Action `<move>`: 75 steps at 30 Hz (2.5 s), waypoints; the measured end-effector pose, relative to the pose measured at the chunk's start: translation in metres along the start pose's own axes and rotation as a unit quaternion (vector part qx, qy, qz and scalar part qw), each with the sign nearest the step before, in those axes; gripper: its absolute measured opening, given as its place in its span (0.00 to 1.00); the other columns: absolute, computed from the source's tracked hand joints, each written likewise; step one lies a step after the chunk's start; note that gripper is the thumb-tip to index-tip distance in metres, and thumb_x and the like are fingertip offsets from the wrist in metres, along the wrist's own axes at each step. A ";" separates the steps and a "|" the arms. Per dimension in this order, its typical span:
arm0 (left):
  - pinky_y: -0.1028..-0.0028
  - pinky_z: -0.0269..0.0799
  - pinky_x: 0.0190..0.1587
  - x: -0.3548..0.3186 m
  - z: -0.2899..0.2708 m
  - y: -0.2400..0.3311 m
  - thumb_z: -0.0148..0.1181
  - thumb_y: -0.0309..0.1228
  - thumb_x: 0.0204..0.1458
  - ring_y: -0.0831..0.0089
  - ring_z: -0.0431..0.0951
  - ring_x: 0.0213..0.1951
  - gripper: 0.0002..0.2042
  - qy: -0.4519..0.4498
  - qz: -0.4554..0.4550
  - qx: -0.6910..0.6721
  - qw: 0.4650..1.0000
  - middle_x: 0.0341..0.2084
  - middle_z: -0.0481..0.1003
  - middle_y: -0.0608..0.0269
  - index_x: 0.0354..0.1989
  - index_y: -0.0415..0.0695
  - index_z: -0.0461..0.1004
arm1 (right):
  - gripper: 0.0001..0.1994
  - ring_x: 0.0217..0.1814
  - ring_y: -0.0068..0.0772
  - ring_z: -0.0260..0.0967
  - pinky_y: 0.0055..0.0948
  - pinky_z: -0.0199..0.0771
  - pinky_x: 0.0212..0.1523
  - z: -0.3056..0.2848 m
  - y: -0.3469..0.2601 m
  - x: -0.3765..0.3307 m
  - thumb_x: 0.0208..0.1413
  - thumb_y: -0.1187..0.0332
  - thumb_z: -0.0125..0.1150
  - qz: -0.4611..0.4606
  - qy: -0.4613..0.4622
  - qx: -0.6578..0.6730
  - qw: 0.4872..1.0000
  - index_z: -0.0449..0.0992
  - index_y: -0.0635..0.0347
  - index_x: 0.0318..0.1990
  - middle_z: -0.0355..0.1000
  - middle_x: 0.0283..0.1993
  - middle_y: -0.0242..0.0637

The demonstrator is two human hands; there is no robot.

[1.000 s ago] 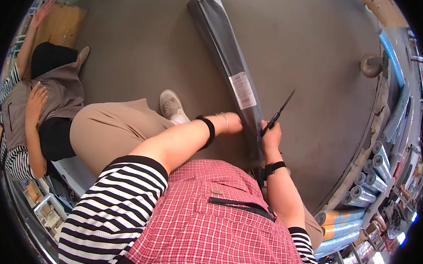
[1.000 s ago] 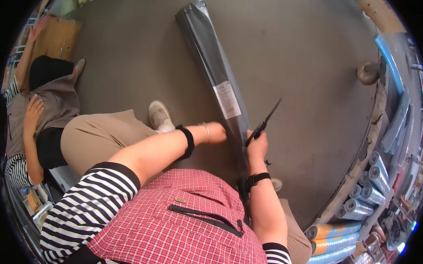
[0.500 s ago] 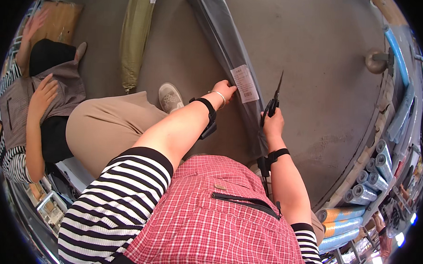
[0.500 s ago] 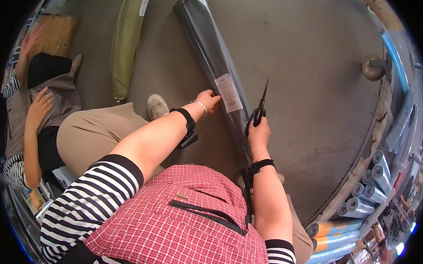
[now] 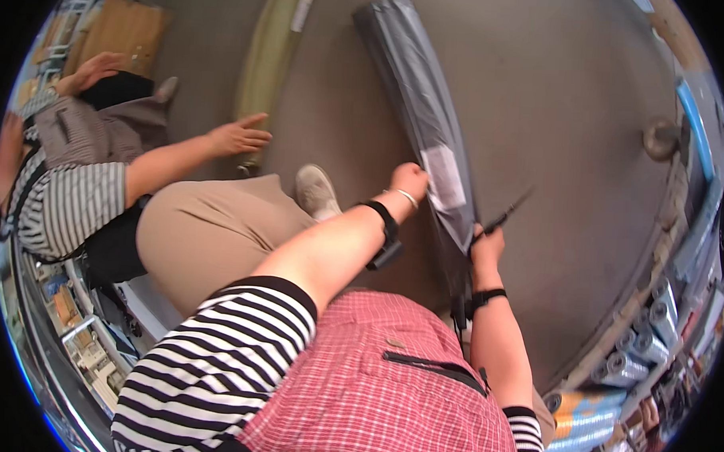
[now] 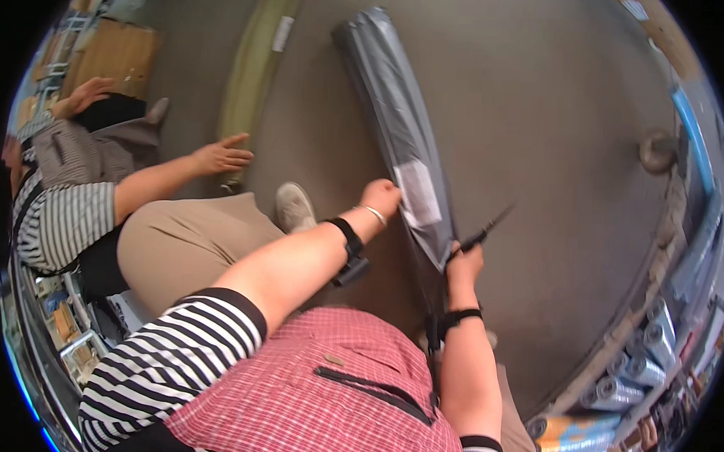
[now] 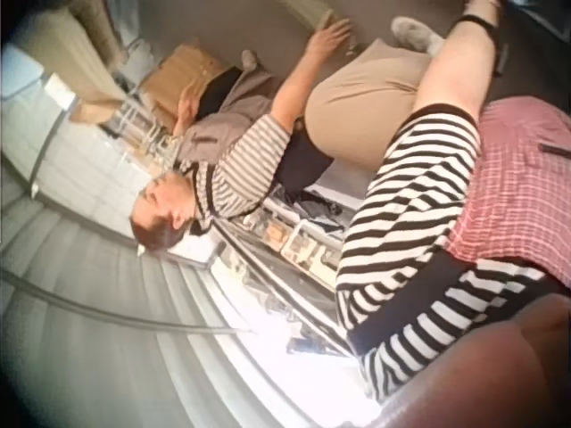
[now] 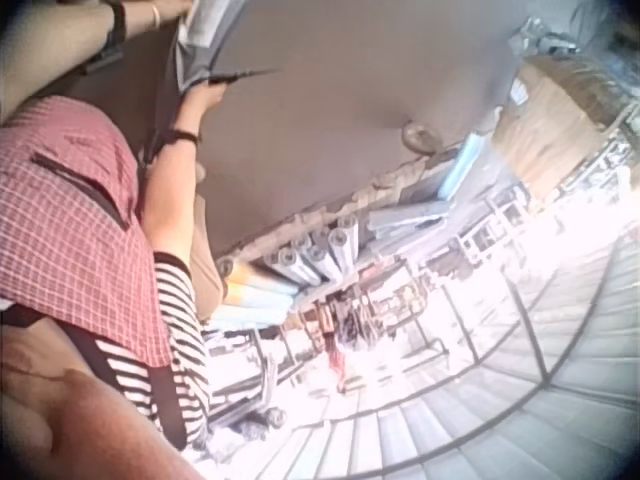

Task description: The recorder uses scissors to cut open grey plastic shipping bags and remove rolls of material.

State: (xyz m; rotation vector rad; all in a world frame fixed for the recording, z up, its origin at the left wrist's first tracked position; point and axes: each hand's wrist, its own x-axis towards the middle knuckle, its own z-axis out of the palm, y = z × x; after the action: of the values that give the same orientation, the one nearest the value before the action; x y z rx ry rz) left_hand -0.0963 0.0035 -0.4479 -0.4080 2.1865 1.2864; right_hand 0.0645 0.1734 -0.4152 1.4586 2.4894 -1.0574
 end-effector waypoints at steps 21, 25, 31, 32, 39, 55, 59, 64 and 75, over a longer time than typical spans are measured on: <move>0.73 0.73 0.24 0.020 -0.039 0.043 0.62 0.33 0.57 0.74 0.74 0.21 0.10 -0.130 -0.024 0.049 0.990 0.21 0.75 0.64 0.28 0.39 0.75 | 0.12 0.27 0.28 0.73 0.27 0.75 0.30 0.008 0.003 -0.022 0.51 0.72 0.67 0.123 -0.166 0.220 0.953 0.70 0.69 0.38 0.73 0.29 0.36; 0.72 0.67 0.21 0.004 -0.041 0.036 0.58 0.39 0.60 0.75 0.73 0.19 0.17 -0.102 -0.031 0.068 0.992 0.15 0.72 0.64 0.24 0.40 0.76 | 0.13 0.33 0.33 0.79 0.31 0.77 0.37 -0.009 0.015 -0.022 0.49 0.72 0.69 0.031 -0.163 0.123 0.978 0.73 0.68 0.38 0.79 0.33 0.41; 0.62 0.72 0.34 -0.038 -0.028 0.026 0.52 0.46 0.60 0.59 0.77 0.24 0.22 -0.111 0.090 0.163 0.976 0.18 0.75 0.54 0.24 0.41 0.77 | 0.13 0.34 0.27 0.76 0.24 0.77 0.37 -0.047 0.017 -0.030 0.51 0.75 0.69 -0.008 -0.165 0.094 0.982 0.72 0.67 0.41 0.77 0.35 0.38; 0.61 0.73 0.37 -0.046 -0.027 0.027 0.52 0.48 0.60 0.58 0.79 0.28 0.22 -0.158 0.105 0.222 0.957 0.22 0.77 0.51 0.26 0.41 0.79 | 0.14 0.34 0.27 0.76 0.25 0.78 0.37 -0.053 0.013 -0.033 0.51 0.73 0.70 -0.005 -0.189 0.104 0.976 0.71 0.67 0.41 0.76 0.35 0.38; 0.62 0.75 0.49 -0.114 -0.023 0.035 0.54 0.58 0.56 0.53 0.80 0.46 0.29 -0.296 0.061 0.466 0.831 0.39 0.81 0.47 0.38 0.39 0.82 | 0.22 0.31 0.26 0.75 0.27 0.77 0.35 -0.088 -0.010 -0.066 0.53 0.52 0.71 0.064 -0.311 0.222 0.922 0.72 0.65 0.35 0.75 0.29 0.37; 0.60 0.75 0.52 -0.152 0.012 0.017 0.54 0.30 0.54 0.54 0.79 0.52 0.15 -0.313 0.009 0.508 0.803 0.50 0.78 0.48 0.48 0.41 0.80 | 0.23 0.24 0.25 0.66 0.28 0.71 0.27 -0.168 0.015 -0.132 0.61 0.48 0.57 0.112 -0.401 0.187 0.890 0.72 0.64 0.38 0.67 0.26 0.31; 0.61 0.77 0.48 -0.150 0.011 -0.005 0.59 0.32 0.50 0.53 0.81 0.47 0.13 -0.316 0.156 0.516 0.781 0.42 0.80 0.45 0.39 0.40 0.83 | 0.24 0.24 0.26 0.67 0.29 0.70 0.26 -0.161 0.036 -0.145 0.62 0.45 0.54 0.115 -0.426 0.200 0.875 0.73 0.63 0.36 0.68 0.26 0.31; 0.65 0.76 0.25 -0.145 -0.007 -0.022 0.56 0.31 0.50 0.66 0.79 0.19 0.10 -0.343 -0.009 0.271 0.899 0.19 0.78 0.56 0.26 0.36 0.79 | 0.27 0.25 0.24 0.66 0.25 0.69 0.26 -0.149 0.055 -0.147 0.59 0.40 0.57 0.181 -0.481 0.258 0.818 0.71 0.60 0.36 0.67 0.26 0.29; 0.72 0.76 0.25 -0.147 -0.037 -0.015 0.57 0.32 0.56 0.72 0.77 0.21 0.12 -0.413 0.021 0.207 0.886 0.22 0.78 0.59 0.28 0.34 0.77 | 0.33 0.25 0.21 0.64 0.23 0.64 0.26 -0.122 0.054 -0.147 0.55 0.28 0.49 0.208 -0.566 0.253 0.756 0.73 0.53 0.32 0.68 0.25 0.25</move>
State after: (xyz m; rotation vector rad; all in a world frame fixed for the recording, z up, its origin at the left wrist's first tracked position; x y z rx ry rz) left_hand 0.0167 -0.0394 -0.3550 0.3205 1.6388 0.7514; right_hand 0.2206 0.1530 -0.2941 0.8482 1.0131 -1.8082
